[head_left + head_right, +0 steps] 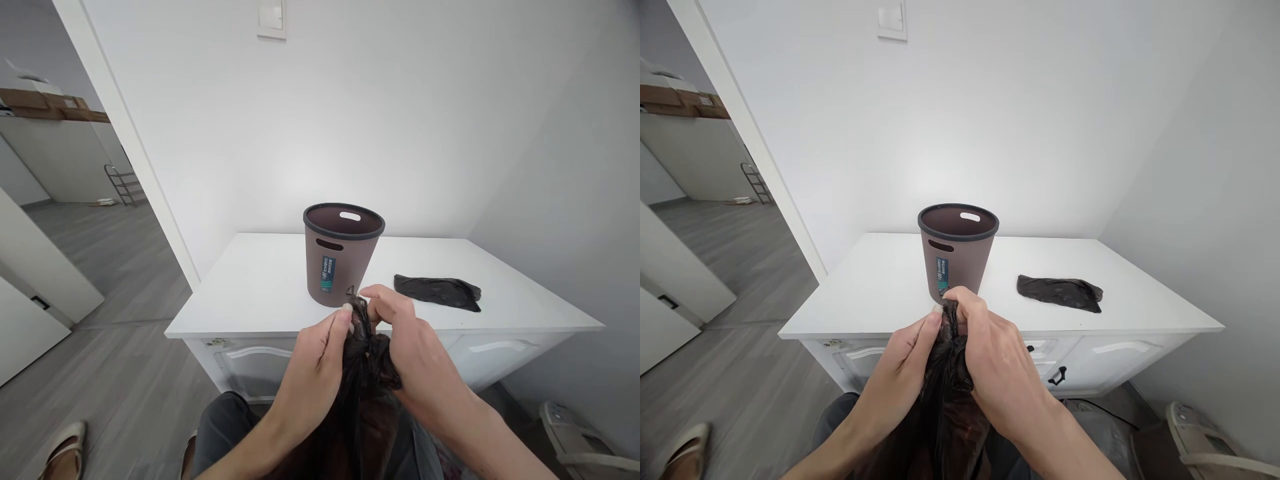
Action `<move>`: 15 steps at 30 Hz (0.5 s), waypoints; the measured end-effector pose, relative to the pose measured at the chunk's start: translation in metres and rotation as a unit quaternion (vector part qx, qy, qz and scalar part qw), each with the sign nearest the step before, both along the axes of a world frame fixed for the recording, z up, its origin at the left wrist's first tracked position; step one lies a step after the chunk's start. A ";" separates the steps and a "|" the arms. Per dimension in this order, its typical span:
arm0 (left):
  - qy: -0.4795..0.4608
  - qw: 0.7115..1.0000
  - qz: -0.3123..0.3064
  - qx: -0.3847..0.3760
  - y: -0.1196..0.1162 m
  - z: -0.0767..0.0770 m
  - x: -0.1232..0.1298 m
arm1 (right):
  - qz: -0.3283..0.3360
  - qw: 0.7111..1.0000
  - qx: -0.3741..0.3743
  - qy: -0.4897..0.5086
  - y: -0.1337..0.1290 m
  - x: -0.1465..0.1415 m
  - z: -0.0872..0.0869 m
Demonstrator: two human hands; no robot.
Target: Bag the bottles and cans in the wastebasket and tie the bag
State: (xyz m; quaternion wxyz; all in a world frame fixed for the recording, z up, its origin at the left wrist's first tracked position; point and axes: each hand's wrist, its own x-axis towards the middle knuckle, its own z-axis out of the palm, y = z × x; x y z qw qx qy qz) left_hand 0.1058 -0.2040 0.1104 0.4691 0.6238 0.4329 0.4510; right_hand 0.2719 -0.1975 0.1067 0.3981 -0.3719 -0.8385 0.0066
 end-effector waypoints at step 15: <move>0.051 0.997 0.041 0.036 0.005 0.008 -0.016 | 0.084 0.983 0.118 -0.116 -0.011 0.019 -0.002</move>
